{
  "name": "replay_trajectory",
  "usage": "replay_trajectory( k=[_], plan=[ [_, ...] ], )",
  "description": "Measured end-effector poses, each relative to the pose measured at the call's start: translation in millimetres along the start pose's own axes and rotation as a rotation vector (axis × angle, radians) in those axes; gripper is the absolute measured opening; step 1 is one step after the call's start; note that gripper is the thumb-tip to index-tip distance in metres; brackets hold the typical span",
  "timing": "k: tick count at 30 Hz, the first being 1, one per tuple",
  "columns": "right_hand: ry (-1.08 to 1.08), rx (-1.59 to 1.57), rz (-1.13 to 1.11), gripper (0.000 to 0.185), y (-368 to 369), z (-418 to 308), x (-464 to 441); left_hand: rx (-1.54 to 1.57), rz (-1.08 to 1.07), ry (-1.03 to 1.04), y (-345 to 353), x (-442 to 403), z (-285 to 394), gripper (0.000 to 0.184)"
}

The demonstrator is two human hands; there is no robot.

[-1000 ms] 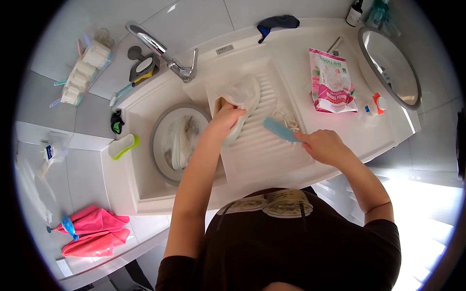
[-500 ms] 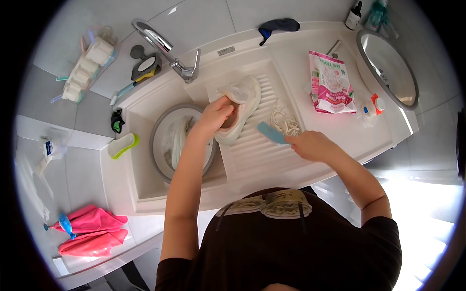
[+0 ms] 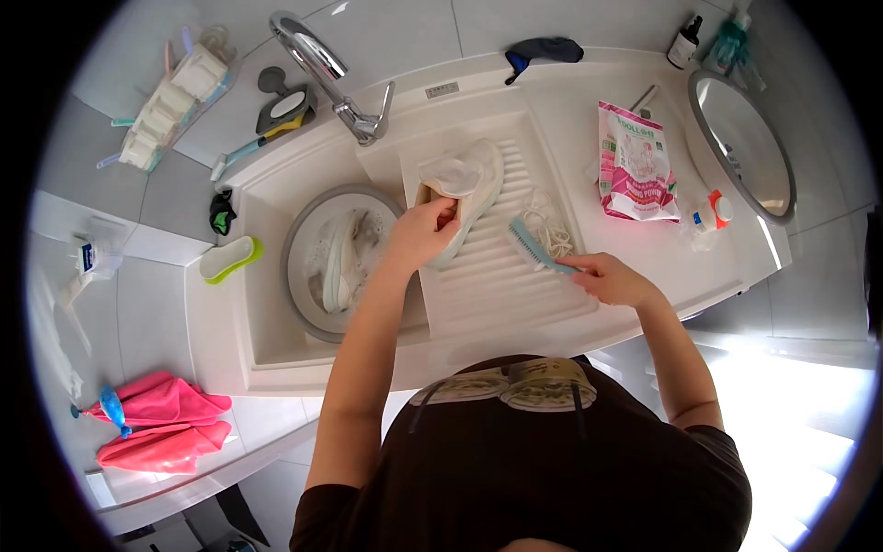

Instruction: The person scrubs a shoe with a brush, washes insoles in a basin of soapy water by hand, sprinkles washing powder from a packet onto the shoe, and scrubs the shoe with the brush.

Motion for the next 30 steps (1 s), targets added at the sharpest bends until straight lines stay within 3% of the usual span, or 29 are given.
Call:
replay_trajectory(
  k=[1, 3, 5, 6, 8, 11, 24, 30],
  plan=[
    [-0.001, -0.003, 0.002, 0.039, 4, -3, 1, -0.051, 0.104, 0.055, 1, -1, -4, 0.032],
    [-0.175, 0.465, 0.171, 0.04, 5, -23, 10, -0.105, 0.2, 0.116, 4, 2, -2, 0.031],
    [-0.177, 0.432, 0.229, 0.04, 3, -35, 14, -0.269, 0.421, 0.207, 7, 15, 20, 0.031],
    [-0.181, 0.407, 0.277, 0.041, 1, -38, 15, -0.269, 0.416, 0.212, 17, 17, 21, 0.031],
    [-0.19, 0.35, 0.324, 0.041, -4, -39, 14, -0.484, 0.171, 0.388, 53, 18, 22, 0.036],
    [-0.22, 0.262, 0.401, 0.041, -8, -43, 17, -0.623, -0.008, 0.314, 84, 13, 13, 0.037],
    [-0.27, 0.106, 0.436, 0.04, -8, -30, 30, -0.477, 0.065, 0.351, 103, 14, 2, 0.041],
    [-0.304, 0.071, 0.424, 0.041, -6, -30, 23, -0.385, 0.123, 0.285, 104, 10, 3, 0.031]
  ],
)
Point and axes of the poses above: each hand's wrist, its own x-axis away from the middle knuckle, its own y-axis out of the palm, z = x × y, the point moved 4 cm from there along -x, towards the middle knuckle, and after that the axes turned 5 degrees about -z, right-handed, at the moved point
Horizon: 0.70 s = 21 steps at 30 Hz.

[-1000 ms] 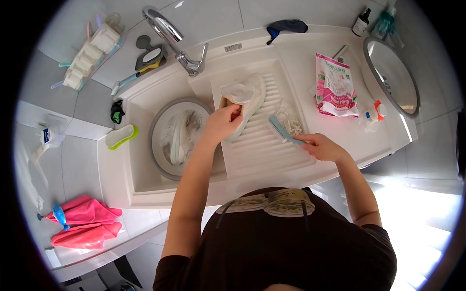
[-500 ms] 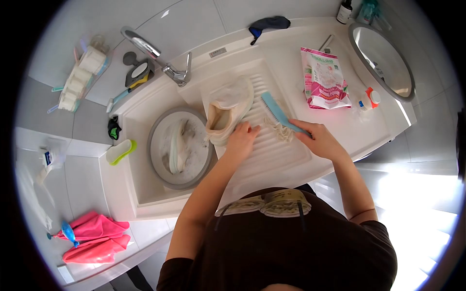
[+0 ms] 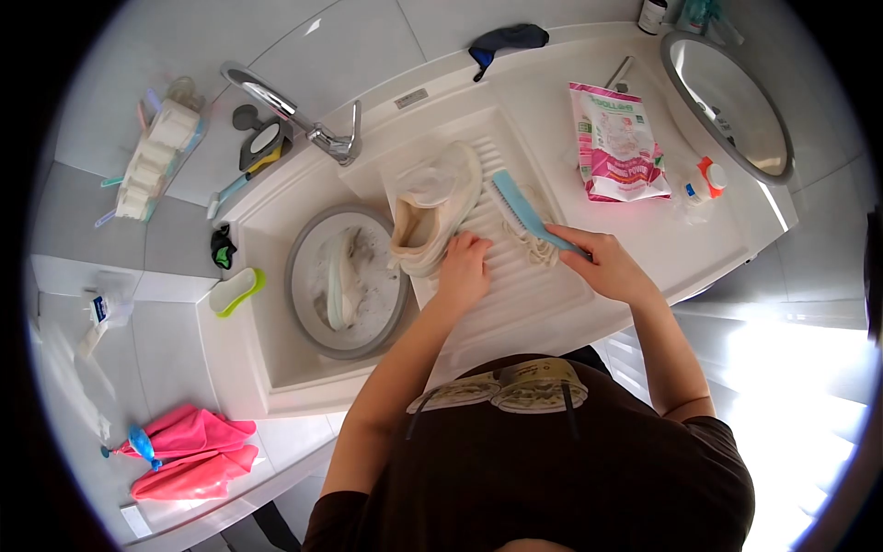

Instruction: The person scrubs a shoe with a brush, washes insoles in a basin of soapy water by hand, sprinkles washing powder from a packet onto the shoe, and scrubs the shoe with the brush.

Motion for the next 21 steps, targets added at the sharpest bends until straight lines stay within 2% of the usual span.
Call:
replay_trajectory(
  k=[3, 5, 6, 8, 9, 11, 12, 14, 21],
  plan=[
    [0.014, -0.003, -0.012, 0.041, 1, 0, -1, 0.093, -0.067, -0.094, -1, -5, -6, 0.027],
    [-0.038, -0.023, 0.018, 0.041, 2, 3, -1, 0.572, -0.126, -0.266, -9, -5, -13, 0.024],
    [-0.087, -0.043, 0.048, 0.04, 1, 4, 0, 0.567, -0.13, -0.267, -26, -4, -3, 0.024],
    [-0.065, -0.075, 0.053, 0.04, -1, 6, 2, 0.65, 0.012, -0.264, -69, 5, 16, 0.025],
    [-0.044, -0.099, 0.058, 0.04, -2, 8, 4, 0.644, 0.006, -0.266, -78, 9, 12, 0.025],
    [0.009, -0.118, 0.037, 0.04, -4, 12, 6, 0.169, 0.254, -0.167, -104, 17, 8, 0.027],
    [0.06, -0.127, 0.01, 0.041, -4, 13, 6, 0.163, 0.253, -0.171, -105, 17, 5, 0.027],
    [0.075, -0.123, -0.007, 0.041, -2, 10, 5, -0.169, 0.279, -0.105, -104, 16, 1, 0.034],
    [0.023, -0.104, -0.014, 0.04, 1, 1, 4, -0.226, 0.208, -0.093, -85, 17, -10, 0.045]
  ],
)
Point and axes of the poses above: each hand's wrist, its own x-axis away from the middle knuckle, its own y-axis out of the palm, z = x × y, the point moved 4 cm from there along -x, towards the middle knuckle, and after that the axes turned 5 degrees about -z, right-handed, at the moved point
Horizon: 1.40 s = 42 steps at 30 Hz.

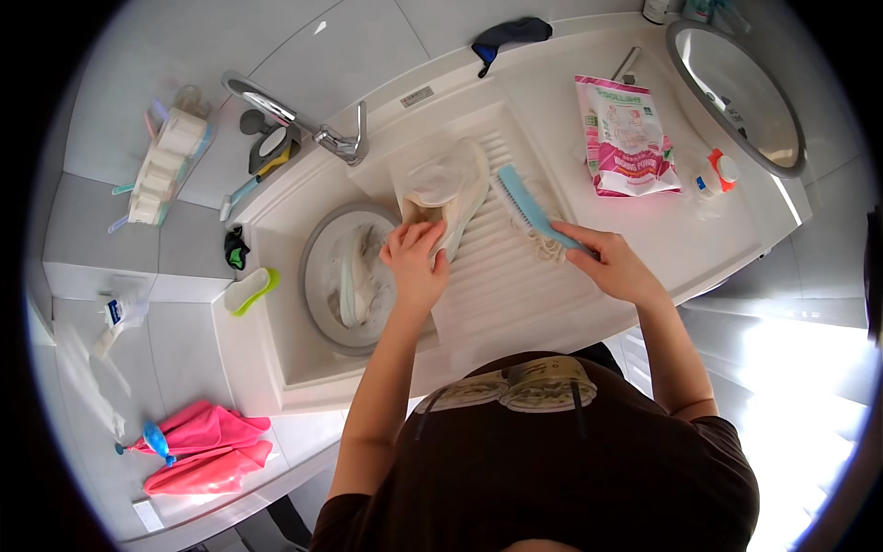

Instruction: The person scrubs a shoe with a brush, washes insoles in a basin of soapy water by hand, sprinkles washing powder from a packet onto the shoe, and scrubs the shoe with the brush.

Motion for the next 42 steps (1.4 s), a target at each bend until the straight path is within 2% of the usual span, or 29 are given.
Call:
replay_trajectory(
  k=[3, 6, 8, 15, 17, 18, 20, 21, 23, 30, 33, 38, 42],
  plan=[
    [-0.024, -0.006, 0.01, 0.041, -1, 3, 0, 0.047, -0.044, -0.045, 2, 8, -5, 0.046],
    [-0.011, -0.013, 0.014, 0.04, -1, 8, -1, 0.14, -0.046, 0.001, 6, 14, -16, 0.048],
    [0.019, -0.012, 0.001, 0.04, -2, 5, -1, 0.239, 0.091, 0.095, 0, 17, -17, 0.044],
    [-0.006, 0.037, 0.028, 0.04, -2, 7, -4, 0.053, 0.198, 0.168, -16, 18, 11, 0.041],
    [-0.001, 0.031, 0.033, 0.04, -3, 9, -4, 0.221, 0.0, 0.147, 9, 19, 21, 0.042],
    [0.0, 0.022, 0.039, 0.04, -3, 10, -5, 0.223, 0.001, 0.146, 21, 19, 23, 0.042],
    [0.006, 0.023, 0.042, 0.04, -2, 11, -4, 0.176, -0.154, 0.186, 46, 14, 29, 0.048],
    [0.011, 0.022, 0.047, 0.04, -3, 10, -4, 0.179, -0.153, 0.186, 48, 14, 32, 0.048],
    [-0.001, 0.026, 0.053, 0.04, -4, 8, -2, 0.029, -0.334, 0.178, 58, 12, 36, 0.05],
    [-0.006, 0.029, 0.064, 0.041, -7, 11, 1, -0.106, -0.287, 0.292, 59, 7, 34, 0.042],
    [-0.011, 0.03, 0.064, 0.04, -5, 15, -1, -0.006, -0.285, 0.245, 71, 11, 24, 0.043],
    [-0.04, 0.031, 0.064, 0.04, -1, 9, -2, 0.168, -0.192, 0.049, 89, 21, 26, 0.05],
    [-0.005, 0.027, 0.03, 0.041, -1, 5, -2, 0.084, -0.226, 0.056, 81, 20, 43, 0.05]
  ],
)
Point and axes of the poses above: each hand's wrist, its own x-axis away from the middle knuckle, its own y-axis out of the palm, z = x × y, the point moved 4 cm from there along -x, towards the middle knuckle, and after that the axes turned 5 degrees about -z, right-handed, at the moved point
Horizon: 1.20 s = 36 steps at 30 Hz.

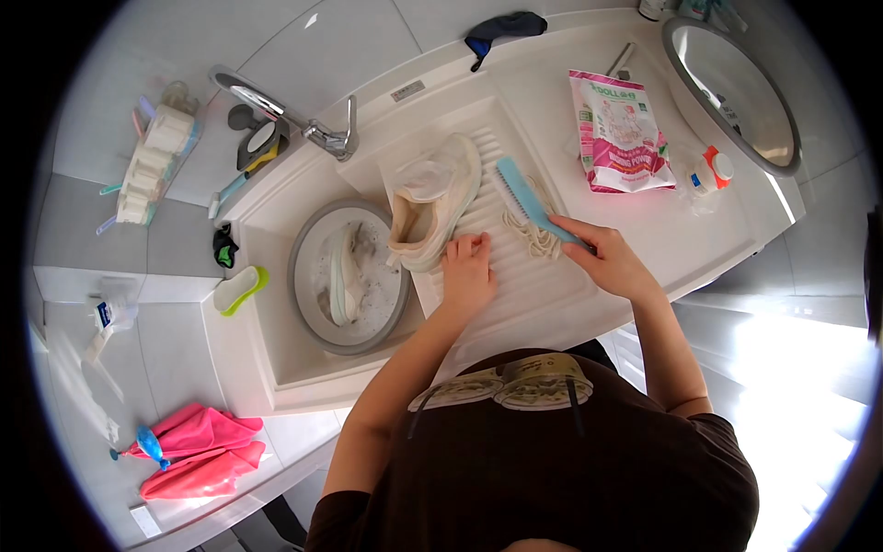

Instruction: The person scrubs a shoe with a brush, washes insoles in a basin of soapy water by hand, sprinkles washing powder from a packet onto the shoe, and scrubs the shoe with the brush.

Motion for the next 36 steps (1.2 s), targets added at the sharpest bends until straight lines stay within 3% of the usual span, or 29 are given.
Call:
replay_trajectory(
  k=[15, 17, 18, 20, 24, 26, 28, 29, 31, 36],
  plan=[
    [-0.019, -0.022, 0.007, 0.04, 5, 3, -4, 0.265, -0.017, -0.052, 11, -18, -19, 0.041],
    [-0.009, -0.021, 0.007, 0.04, 4, 2, -4, 0.571, -0.113, -0.136, 22, -22, -34, 0.035],
    [0.001, -0.022, 0.007, 0.04, 3, 3, -4, 0.57, -0.111, -0.132, 16, -23, -34, 0.035],
    [-0.025, -0.025, 0.019, 0.041, 2, 5, -3, 1.382, -0.296, -0.488, 7, -18, -33, 0.035],
    [-0.016, -0.045, 0.035, 0.042, -2, 6, 2, 1.684, -0.311, -0.558, -58, -8, -16, 0.038],
    [0.015, -0.061, 0.027, 0.041, -2, 4, 3, 1.504, -0.141, -0.332, -97, -8, -29, 0.038],
    [0.05, -0.071, 0.024, 0.039, -1, 5, 2, 0.84, 0.016, -0.151, -122, -11, -62, 0.038],
    [0.037, -0.06, 0.02, 0.039, 1, 5, 1, 0.839, 0.017, -0.154, -131, -12, -75, 0.038],
    [0.022, -0.048, 0.018, 0.04, 3, 6, 1, -0.176, 0.001, 0.135, -152, -19, -78, 0.043],
    [0.002, -0.048, 0.004, 0.041, 6, 3, -2, -0.426, -0.072, 0.338, -149, -29, -87, 0.045]
  ],
)
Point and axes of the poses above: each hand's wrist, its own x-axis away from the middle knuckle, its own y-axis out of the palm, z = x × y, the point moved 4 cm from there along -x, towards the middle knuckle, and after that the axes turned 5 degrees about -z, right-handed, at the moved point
